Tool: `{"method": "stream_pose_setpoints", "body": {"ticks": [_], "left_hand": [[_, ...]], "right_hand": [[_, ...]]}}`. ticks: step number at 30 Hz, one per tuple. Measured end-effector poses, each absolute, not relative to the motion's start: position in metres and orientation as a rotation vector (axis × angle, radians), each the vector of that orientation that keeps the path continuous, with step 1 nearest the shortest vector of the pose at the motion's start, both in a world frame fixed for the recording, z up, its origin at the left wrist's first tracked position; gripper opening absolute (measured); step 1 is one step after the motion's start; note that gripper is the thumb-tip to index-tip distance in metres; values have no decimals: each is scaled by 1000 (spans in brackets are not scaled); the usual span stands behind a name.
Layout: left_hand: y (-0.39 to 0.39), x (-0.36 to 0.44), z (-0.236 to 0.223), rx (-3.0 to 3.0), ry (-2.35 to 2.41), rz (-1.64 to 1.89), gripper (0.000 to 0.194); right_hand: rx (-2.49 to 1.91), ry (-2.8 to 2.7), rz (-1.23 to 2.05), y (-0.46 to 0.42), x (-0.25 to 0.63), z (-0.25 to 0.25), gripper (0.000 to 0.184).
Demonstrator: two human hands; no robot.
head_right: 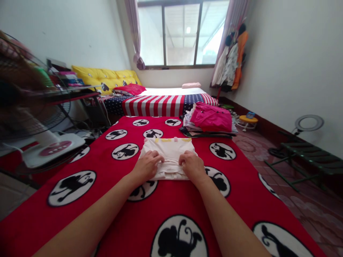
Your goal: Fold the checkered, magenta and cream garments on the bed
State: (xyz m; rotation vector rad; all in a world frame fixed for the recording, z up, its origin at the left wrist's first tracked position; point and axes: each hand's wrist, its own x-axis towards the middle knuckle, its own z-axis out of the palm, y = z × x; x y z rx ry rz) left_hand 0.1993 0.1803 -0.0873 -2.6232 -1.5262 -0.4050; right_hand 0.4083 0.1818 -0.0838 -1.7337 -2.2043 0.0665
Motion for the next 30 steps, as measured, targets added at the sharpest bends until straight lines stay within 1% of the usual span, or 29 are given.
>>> {"method": "stream_pose_setpoints", "body": {"ticks": [3, 4, 8, 12, 14, 17, 19, 22, 25, 28, 30], "left_hand": [[179, 199, -86, -2617, -1541, -412, 44], [179, 199, -86, -2618, -1543, -412, 43], [178, 199, -84, -2611, -1564, -461, 31], [174, 199, -81, -2565, -1600, -511, 27], [172, 195, -79, -2566, -1668, -466, 24], [173, 187, -70, -2530, -1779, -463, 19], [180, 188, -63, -2507, -1815, -502, 20], [204, 203, -55, -2528, -1795, -598, 33], [236, 222, -62, -2567, -1786, -620, 44], [258, 226, -84, -2570, -1891, -524, 57], [265, 222, -97, -2542, -1975, -454, 70]], "right_hand": [[-1658, -2229, 42, 181, 408, -84, 40], [-1649, -2245, 49, 181, 408, -84, 41], [-1702, -2200, 64, 181, 408, -85, 31], [-1536, -2173, 62, 179, 403, -85, 37], [-1620, -2168, 103, 178, 405, -83, 34], [-1897, -2065, 136, 179, 415, -77, 27], [-1933, -1977, 135, 183, 419, -71, 27], [-1712, -1891, 143, 203, 410, -60, 35], [-1552, -2020, 211, 235, 390, -59, 47], [-1607, -2147, 294, 262, 385, -74, 52], [-1739, -2169, 313, 272, 393, -90, 65]]}}
